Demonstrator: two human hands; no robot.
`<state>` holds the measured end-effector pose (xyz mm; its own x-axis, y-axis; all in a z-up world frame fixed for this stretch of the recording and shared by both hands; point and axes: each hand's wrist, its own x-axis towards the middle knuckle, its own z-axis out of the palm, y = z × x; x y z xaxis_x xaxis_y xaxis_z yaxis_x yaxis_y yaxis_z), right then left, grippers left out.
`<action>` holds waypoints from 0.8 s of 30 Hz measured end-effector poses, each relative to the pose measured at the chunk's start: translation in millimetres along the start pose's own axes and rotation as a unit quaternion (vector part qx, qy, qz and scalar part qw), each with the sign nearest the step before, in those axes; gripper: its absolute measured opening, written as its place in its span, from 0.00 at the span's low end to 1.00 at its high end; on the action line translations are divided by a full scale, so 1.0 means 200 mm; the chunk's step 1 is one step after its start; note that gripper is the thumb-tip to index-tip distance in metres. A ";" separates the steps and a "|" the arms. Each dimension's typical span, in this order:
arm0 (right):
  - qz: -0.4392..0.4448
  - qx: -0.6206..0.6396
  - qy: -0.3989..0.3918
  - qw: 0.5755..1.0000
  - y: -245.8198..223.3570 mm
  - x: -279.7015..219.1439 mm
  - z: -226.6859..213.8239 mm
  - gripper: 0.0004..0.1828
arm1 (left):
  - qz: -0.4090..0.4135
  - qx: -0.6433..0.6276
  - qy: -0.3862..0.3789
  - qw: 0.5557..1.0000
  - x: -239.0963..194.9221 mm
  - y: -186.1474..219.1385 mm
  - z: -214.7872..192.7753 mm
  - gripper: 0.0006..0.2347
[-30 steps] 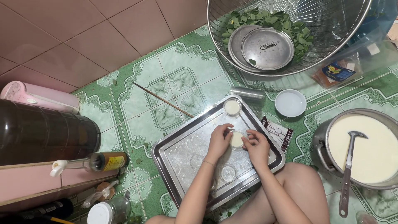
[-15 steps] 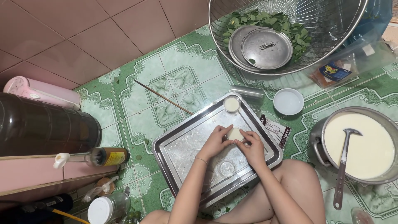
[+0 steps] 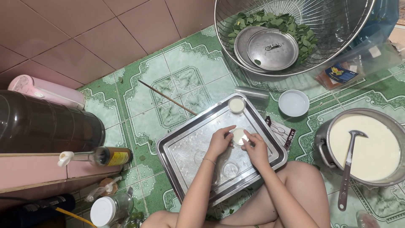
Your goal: The person is portioning a milk-based liquid from a pot into small plastic cups using a ladle.
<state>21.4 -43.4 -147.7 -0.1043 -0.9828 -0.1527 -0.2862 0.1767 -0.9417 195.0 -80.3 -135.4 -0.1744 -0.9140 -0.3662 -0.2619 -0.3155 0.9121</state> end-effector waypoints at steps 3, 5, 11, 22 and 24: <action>0.010 0.113 -0.025 0.993 0.07 0.01 0.00 0.18 | -0.027 -0.069 0.047 0.996 0.06 -0.10 0.03 0.13; 0.056 0.173 -0.018 0.983 0.07 0.02 0.01 0.17 | -0.038 -0.072 0.066 0.994 0.09 -0.17 0.03 0.10; 0.078 0.228 -0.009 0.971 0.14 0.04 0.02 0.16 | -0.076 -0.125 0.089 0.985 0.12 -0.20 0.04 0.07; 0.068 0.217 -0.012 0.974 0.13 0.04 0.02 0.18 | 0.008 -0.054 0.141 0.989 -0.02 0.00 0.08 0.10; 0.056 0.199 -0.012 0.978 0.13 0.02 0.01 0.18 | 0.031 -0.010 0.138 0.990 -0.06 0.01 0.08 0.09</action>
<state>15.9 -43.9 -172.8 -0.0895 -0.9604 -0.2639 0.1205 0.2526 -0.9600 180.8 -66.5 -132.2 0.0781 -0.9657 -0.2476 -0.2399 -0.2593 0.9355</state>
